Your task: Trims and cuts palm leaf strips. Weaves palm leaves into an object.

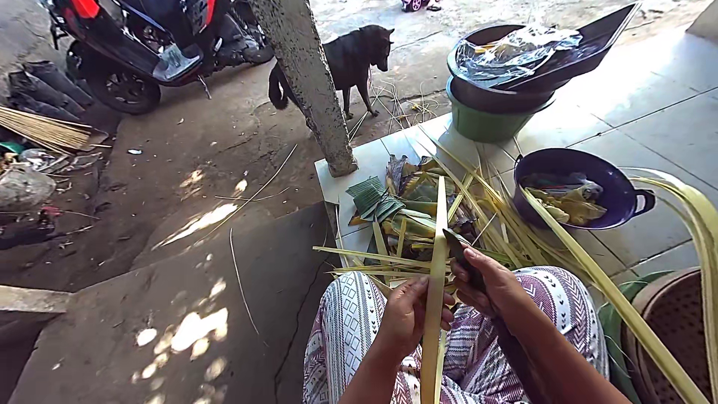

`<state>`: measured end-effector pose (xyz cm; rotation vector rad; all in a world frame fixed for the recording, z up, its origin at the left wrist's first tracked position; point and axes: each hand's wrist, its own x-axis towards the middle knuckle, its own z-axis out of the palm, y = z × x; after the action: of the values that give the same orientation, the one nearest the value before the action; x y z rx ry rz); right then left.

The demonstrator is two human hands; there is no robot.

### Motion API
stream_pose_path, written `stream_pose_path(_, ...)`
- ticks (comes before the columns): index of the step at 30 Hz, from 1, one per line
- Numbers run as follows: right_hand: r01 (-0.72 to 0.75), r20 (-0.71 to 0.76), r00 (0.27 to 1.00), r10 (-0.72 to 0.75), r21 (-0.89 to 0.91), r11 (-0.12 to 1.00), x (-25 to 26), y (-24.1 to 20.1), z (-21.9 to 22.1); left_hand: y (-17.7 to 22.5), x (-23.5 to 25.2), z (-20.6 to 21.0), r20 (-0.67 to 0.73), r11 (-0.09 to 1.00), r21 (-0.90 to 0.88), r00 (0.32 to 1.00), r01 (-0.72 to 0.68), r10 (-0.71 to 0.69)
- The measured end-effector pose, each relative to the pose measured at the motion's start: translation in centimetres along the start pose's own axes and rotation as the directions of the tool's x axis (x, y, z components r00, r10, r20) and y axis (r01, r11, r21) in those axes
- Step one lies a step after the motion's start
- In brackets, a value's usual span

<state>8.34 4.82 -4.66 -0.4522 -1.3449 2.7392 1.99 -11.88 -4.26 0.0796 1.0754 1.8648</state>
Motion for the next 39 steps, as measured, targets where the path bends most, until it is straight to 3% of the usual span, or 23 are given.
stream_pose_path(4, 0.008, 0.0, 1.0, -0.008, 0.013, 1.0, 0.1, -0.2, -0.6, -0.7, 0.5, -0.1, 0.024, 0.99, -0.134, 0.999, 0.037, -0.034)
stream_pose_path(7, 0.052, -0.013, 0.998, -0.057, -0.247, 0.968, -0.5, 0.1, -0.5, -0.7, 1.1, 0.1, -0.054, 0.977, -0.215, 0.998, -0.001, -0.011)
stream_pose_path(9, 0.067, -0.042, 0.994, -0.1, -0.484, 0.873, -1.4, 0.5, 0.1, -0.4, 1.6, 0.5, -0.15, 0.961, -0.269, 0.988, -0.061, 0.021)
stream_pose_path(11, 0.08, -0.036, 0.988, -0.148, -0.702, 0.707, -2.1, 1.1, 0.6, 0.0, 2.1, 1.0, -0.249, 0.939, -0.321, 0.968, -0.124, 0.043)
stream_pose_path(13, 0.07, -0.02, 0.989, -0.145, -0.804, 0.59, -2.7, 1.5, 1.0, 0.6, 2.4, 1.5, -0.286, 0.919, -0.348, 0.955, -0.184, 0.083)
stream_pose_path(17, 0.041, 0.007, 0.999, -0.052, -0.724, 0.689, -3.3, 1.4, 1.8, 2.5, 2.3, 2.4, -0.303, 0.878, -0.244, 0.892, -0.412, 0.335)
stream_pose_path(20, 0.11, 0.088, 0.994, -0.069, -0.658, 0.745, -3.4, 0.9, 1.7, 3.7, 1.8, 1.9, -0.356, 0.802, 0.009, 0.748, -0.597, 0.561)
stream_pose_path(22, 0.167, 0.136, 0.985, -0.103, -0.637, 0.753, -3.5, 0.2, 1.8, 3.5, 1.3, 0.4, -0.378, 0.68, 0.346, 0.567, -0.646, 0.731)
stream_pose_path(23, 0.189, 0.16, 0.981, -0.112, -0.638, 0.746, -3.5, -0.2, 1.8, 3.1, 1.1, -0.8, -0.332, 0.559, 0.551, 0.452, -0.62, 0.828)
stream_pose_path(25, 0.241, 0.221, 0.968, -0.119, -0.69, 0.682, -3.4, -0.8, 1.8, 2.7, 0.2, -3.0, -0.09, 0.194, 0.848, 0.227, -0.493, 0.97)
stream_pose_path(26, 0.276, 0.255, 0.959, -0.124, -0.734, 0.62, -3.3, -0.9, 1.8, 2.7, -0.6, -3.6, 0.067, 0.017, 0.914, 0.192, -0.405, 0.979)
stream_pose_path(27, 0.316, 0.299, 0.946, -0.123, -0.773, 0.551, -3.1, -1.0, 1.7, 2.9, -1.6, -3.7, 0.213, -0.129, 0.938, 0.241, -0.323, 0.947)
stream_pose_path(29, 0.403, 0.4, 0.911, -0.103, -0.803, 0.439, -2.9, -1.0, 1.7, 3.1, -3.5, -3.0, 0.429, -0.318, 0.901, 0.497, -0.295, 0.754)
stream_pose_path(30, 0.432, 0.428, 0.898, -0.103, -0.812, 0.393, -2.9, -1.0, 1.7, 3.3, -3.9, -2.6, 0.494, -0.35, 0.869, 0.613, -0.349, 0.617)
stream_pose_path(31, 0.443, 0.429, 0.895, -0.121, -0.827, 0.347, -2.9, -1.0, 1.7, 3.3, -4.0, -2.5, 0.531, -0.343, 0.847, 0.683, -0.406, 0.501)
stream_pose_path(33, 0.411, 0.367, 0.906, -0.213, -0.882, 0.23, -3.2, -1.1, 1.8, 3.2, -3.7, -3.1, 0.55, -0.285, 0.834, 0.741, -0.472, 0.384)
stream_pose_path(36, 0.332, 0.291, 0.894, -0.34, -0.941, 0.067, -3.6, -1.7, 1.3, 3.7, -3.8, -4.3, 0.476, -0.31, 0.873, 0.795, -0.376, 0.376)
stream_pose_path(39, 0.329, 0.294, 0.926, -0.235, -0.936, 0.126, -4.4, -1.5, 0.9, 4.3, -4.0, -5.0, 0.432, -0.395, 0.877, 0.81, -0.275, 0.396)
